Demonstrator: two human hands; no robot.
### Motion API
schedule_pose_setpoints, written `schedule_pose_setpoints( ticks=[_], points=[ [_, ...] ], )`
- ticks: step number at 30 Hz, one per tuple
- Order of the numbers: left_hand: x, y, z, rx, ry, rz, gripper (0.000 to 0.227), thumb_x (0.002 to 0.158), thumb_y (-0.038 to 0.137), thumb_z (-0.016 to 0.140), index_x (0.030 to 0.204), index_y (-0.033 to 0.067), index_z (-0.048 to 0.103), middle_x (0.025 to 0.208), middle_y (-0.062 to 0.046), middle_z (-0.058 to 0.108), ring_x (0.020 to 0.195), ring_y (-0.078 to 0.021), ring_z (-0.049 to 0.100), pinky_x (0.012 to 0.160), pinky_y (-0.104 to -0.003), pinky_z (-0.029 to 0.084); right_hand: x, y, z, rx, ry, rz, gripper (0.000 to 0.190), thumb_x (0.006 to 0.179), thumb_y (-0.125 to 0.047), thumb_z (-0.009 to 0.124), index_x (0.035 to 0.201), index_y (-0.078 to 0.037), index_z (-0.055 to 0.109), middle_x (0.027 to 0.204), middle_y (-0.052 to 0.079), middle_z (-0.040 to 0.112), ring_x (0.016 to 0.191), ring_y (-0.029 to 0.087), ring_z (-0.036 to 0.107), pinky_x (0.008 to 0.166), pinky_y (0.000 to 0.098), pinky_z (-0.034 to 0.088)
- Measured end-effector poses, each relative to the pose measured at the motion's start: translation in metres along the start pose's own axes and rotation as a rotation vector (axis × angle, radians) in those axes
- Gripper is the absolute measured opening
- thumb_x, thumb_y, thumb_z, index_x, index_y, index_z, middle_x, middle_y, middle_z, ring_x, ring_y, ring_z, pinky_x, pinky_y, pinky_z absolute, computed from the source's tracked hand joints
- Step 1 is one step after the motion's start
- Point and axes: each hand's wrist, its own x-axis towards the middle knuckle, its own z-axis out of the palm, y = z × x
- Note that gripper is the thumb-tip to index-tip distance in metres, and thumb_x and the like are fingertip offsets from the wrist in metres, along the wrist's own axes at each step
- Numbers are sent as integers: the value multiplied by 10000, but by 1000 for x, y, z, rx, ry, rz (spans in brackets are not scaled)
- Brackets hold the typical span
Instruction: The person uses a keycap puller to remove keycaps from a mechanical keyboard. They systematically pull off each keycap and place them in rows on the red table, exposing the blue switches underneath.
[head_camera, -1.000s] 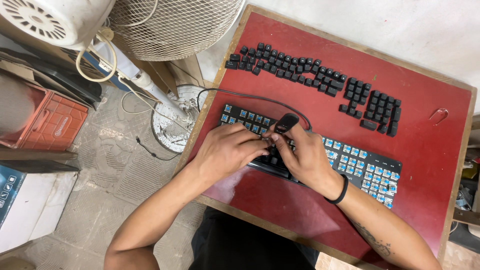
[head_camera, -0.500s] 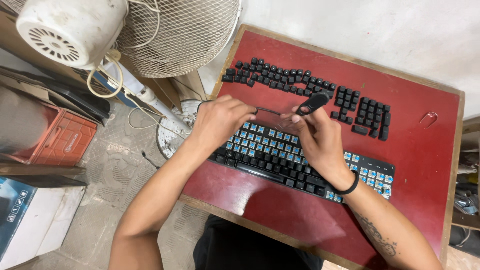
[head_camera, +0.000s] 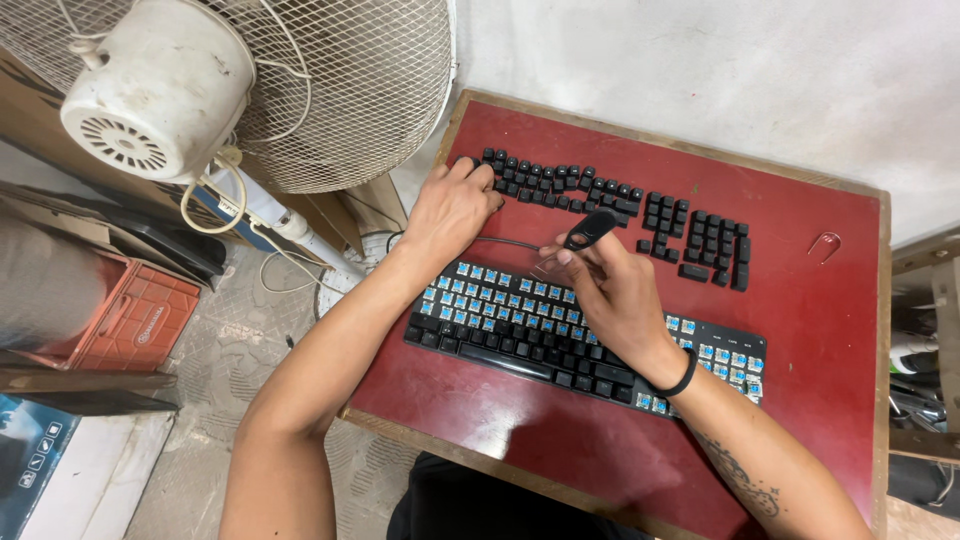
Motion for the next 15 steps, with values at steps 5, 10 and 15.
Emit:
schedule_pose_setpoints(
  ticks=[5, 10, 15],
  points=[
    [4, -1, -2, -21, -23, -43, 99, 808, 328, 781, 804, 236, 746, 892, 35, 550, 913, -209, 518, 701, -364, 394, -1, -3, -1, -3, -2, -26, 124, 1005, -20, 620, 1113, 29, 656, 947, 157, 804, 880, 309, 790, 728, 380, 610],
    [-2, 0, -16, -50, -33, -95, 120, 781, 328, 812, 802, 225, 753, 891, 29, 566, 912, -211, 535, 697, -373, 418, -6, 2, 1, -46, -50, 7, 146, 1012, -48, 615, 1135, 17, 662, 953, 150, 802, 824, 306, 786, 649, 354, 582],
    [-21, 15, -78, -274, -69, -181, 109, 936, 308, 705, 949, 212, 758, 941, 15, 589, 919, -201, 567, 721, -355, 483, -16, 6, 10, -59, -230, -29, 148, 1006, -106, 621, 1115, -26, 681, 807, 145, 777, 604, 291, 734, 467, 328, 517]
  ],
)
